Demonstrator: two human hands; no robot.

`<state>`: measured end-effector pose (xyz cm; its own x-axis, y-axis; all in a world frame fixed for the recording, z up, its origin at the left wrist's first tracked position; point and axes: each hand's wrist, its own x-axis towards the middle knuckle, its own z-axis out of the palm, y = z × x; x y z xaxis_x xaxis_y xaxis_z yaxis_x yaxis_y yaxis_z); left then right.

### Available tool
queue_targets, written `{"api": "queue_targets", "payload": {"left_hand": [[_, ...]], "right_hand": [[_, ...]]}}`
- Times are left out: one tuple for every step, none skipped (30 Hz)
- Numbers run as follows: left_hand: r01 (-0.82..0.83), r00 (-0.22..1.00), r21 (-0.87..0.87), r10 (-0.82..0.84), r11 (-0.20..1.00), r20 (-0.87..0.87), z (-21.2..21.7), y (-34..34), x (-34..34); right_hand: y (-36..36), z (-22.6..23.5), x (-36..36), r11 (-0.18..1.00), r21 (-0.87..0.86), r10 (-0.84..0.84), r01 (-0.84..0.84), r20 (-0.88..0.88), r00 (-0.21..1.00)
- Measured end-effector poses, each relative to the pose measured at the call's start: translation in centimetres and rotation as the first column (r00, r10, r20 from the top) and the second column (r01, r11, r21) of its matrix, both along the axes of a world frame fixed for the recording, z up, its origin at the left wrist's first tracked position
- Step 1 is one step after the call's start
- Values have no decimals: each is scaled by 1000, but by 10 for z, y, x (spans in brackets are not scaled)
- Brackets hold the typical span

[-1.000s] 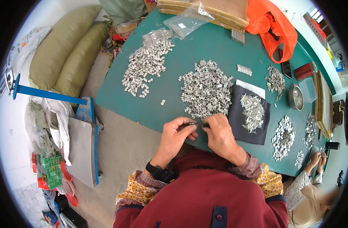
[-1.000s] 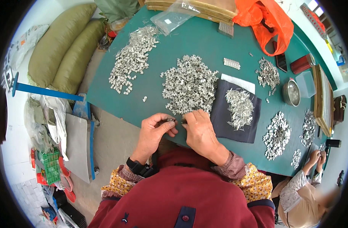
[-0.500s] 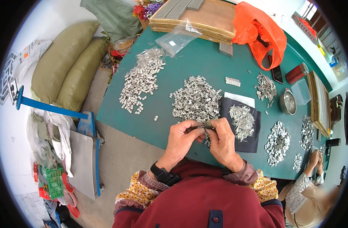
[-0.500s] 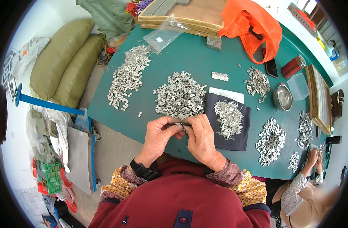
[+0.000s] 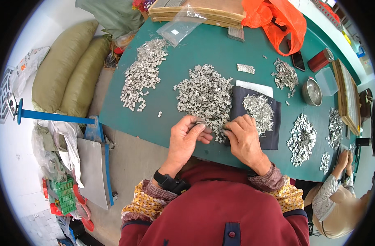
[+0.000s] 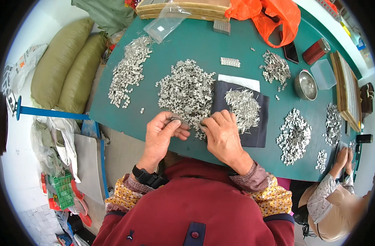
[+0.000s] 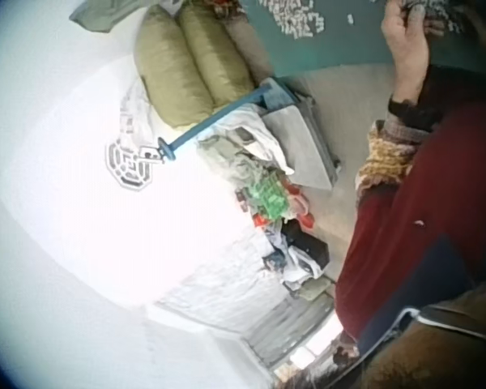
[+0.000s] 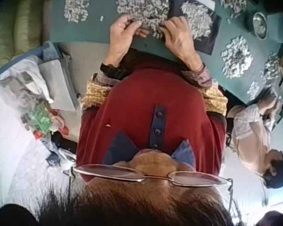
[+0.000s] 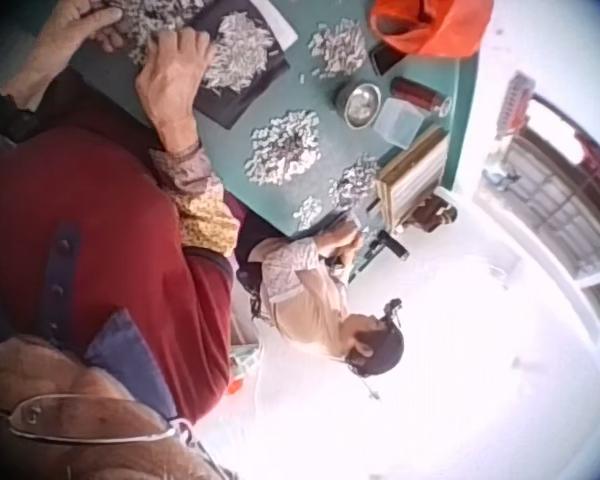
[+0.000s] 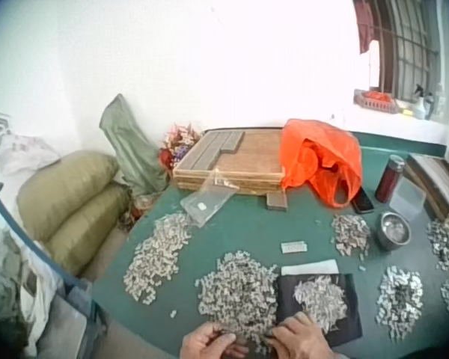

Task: The person is sorting and arranging small metal fasteners into piles and bags on a green workspace desk.

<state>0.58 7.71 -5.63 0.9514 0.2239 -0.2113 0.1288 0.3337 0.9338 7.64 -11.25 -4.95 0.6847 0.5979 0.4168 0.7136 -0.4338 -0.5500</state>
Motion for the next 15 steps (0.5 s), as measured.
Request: {"api": "queue_targets", "payload": {"left_hand": [[1, 1000, -2, -1, 1000, -5, -4, 3, -3], [-21, 999, -12, 21, 1000, -25, -9, 6, -8], [-44, 998, -22, 43, 999, -44, -14, 9, -12], [-53, 996, -24, 51, 998, -71, -17, 12, -17], [-52, 996, -28, 50, 998, -76, -18, 13, -21], [-55, 995, -41, 51, 998, -90, -19, 15, -25], [-62, 993, -52, 57, 997, -102, -20, 16, -28], [-67, 993, -54, 61, 996, -106, -20, 16, -30], [-69, 991, -63, 61, 996, -115, -19, 16, -31], [-72, 990, -71, 63, 995, -126, -18, 16, -34], [-80, 989, -72, 70, 994, -130, -18, 16, -36], [-66, 992, -93, 55, 993, -114, -18, 15, -37], [-52, 995, -113, 42, 992, -94, -18, 16, -37], [-61, 994, -113, 51, 992, -92, -18, 16, -37], [-46, 996, -111, 37, 993, -81, -19, 16, -37]], "right_hand": [[-6, -1, -3, 998, -61, 23, -22, 17, 1000], [-9, -3, -6, 992, -122, 48, -44, 33, 998], [-8, -4, -8, 991, -125, 48, -44, 29, 998], [-8, -6, -11, 989, -142, 56, -46, 61, 997], [-7, -8, -14, 986, -159, 64, -49, 94, 994], [-5, -13, -16, 986, -161, 68, -49, 118, 991], [-2, -14, -17, 985, -164, 72, -53, 114, 991], [2, -15, -19, 979, -199, 81, -55, 127, 989], [6, -15, -20, 971, -233, 92, -57, 141, 986], [12, -17, -21, 971, -234, 86, -42, 184, 979], [14, -16, -22, 971, -235, 94, -50, 180, 979], [16, -15, -23, 970, -240, 77, -38, 154, 985], [19, -14, -22, 970, -243, 61, -27, 133, 989], [21, -15, -22, 969, -243, 69, -35, 134, 989], [22, -16, -21, 971, -238, 61, -38, 89, 994]]}}
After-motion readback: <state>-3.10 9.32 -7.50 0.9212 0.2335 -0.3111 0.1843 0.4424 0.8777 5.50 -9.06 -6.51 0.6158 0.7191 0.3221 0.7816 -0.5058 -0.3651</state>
